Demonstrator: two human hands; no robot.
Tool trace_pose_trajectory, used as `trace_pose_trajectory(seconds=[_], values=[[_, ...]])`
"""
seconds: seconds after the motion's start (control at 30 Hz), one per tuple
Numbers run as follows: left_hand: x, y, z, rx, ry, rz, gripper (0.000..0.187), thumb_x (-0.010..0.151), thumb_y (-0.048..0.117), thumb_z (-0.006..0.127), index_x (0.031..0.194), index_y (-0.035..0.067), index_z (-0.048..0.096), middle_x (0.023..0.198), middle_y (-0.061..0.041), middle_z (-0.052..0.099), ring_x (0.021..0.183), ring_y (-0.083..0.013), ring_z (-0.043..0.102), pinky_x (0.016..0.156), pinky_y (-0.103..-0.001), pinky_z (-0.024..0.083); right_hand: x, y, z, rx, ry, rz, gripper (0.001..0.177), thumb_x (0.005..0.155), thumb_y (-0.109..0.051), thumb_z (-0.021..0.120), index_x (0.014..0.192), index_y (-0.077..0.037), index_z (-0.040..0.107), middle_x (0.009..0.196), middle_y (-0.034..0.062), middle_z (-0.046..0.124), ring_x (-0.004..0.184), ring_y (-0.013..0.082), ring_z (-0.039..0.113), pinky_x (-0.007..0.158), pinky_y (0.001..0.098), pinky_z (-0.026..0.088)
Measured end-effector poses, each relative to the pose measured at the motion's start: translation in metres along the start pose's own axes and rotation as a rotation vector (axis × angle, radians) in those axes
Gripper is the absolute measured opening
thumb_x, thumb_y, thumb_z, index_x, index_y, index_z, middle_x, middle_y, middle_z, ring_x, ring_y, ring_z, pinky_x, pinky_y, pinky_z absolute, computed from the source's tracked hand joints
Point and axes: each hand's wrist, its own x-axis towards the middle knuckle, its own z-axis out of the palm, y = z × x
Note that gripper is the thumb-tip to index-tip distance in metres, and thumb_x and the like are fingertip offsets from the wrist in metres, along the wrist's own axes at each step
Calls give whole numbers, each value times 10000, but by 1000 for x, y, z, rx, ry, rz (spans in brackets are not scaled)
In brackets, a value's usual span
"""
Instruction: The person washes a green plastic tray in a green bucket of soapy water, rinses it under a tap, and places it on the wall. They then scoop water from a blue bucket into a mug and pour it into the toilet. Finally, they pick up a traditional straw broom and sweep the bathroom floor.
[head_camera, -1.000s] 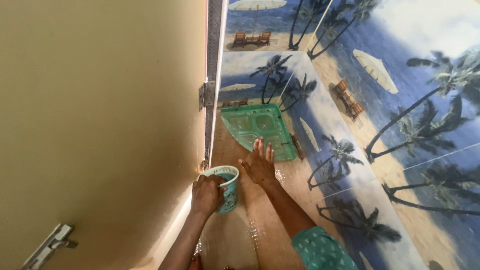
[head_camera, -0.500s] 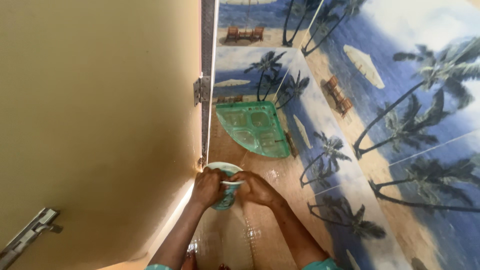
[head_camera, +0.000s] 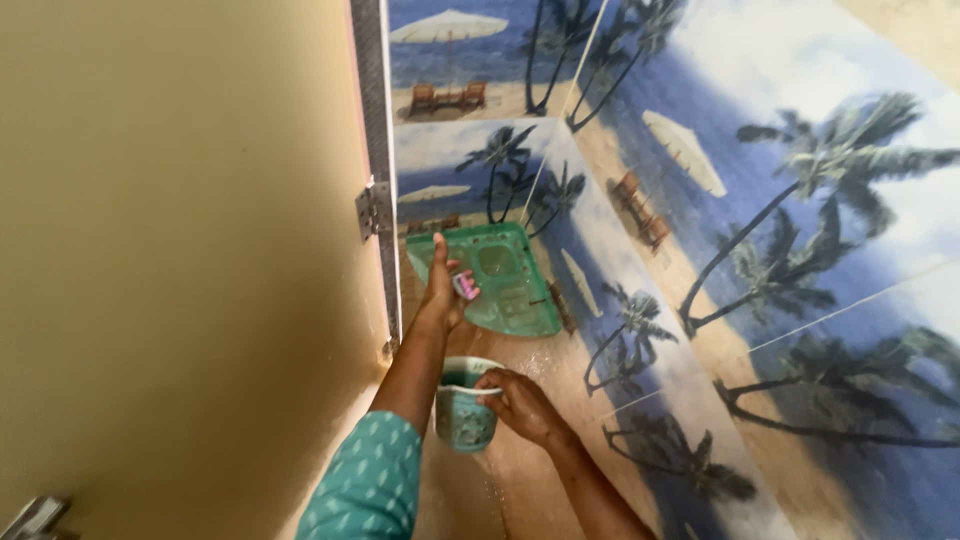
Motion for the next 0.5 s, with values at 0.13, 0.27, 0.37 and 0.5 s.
trace_pose_trajectory(seconds=[0.13,0.27,0.37,0.5], values=[[22,11,40,-39,-272,101,1264,809,931,351,1639,76,-72,1665,-270,160,1102,-316,571,1139,-501,386,-4,-9,-10,-42,21,-57,176,922,-152,719,1043,-34,672,1027,144,705,954,315,693,803,399,539],[6,11,37,102,-228,140,1179,937,909,351,1686,59,25,1694,-293,175,1258,-209,410,1187,-464,269,-3,-19,-9,-17,-8,-41,172,935,-149,692,1054,-29,659,1042,139,699,960,315,690,811,408,534],[-37,12,10,336,-154,275,759,949,615,516,1475,73,442,1487,-178,488,1180,-178,508,1033,-413,397,6,-26,-4,-50,9,-121,171,941,-137,677,1070,-28,648,1007,155,697,942,341,682,808,427,530],[-113,-4,-56,447,-158,563,220,1010,226,622,1155,86,711,1099,-21,775,939,-152,642,804,-312,488,21,-37,28,-84,-25,-214,142,962,-91,623,1092,-35,609,950,190,680,902,381,684,795,467,528]])
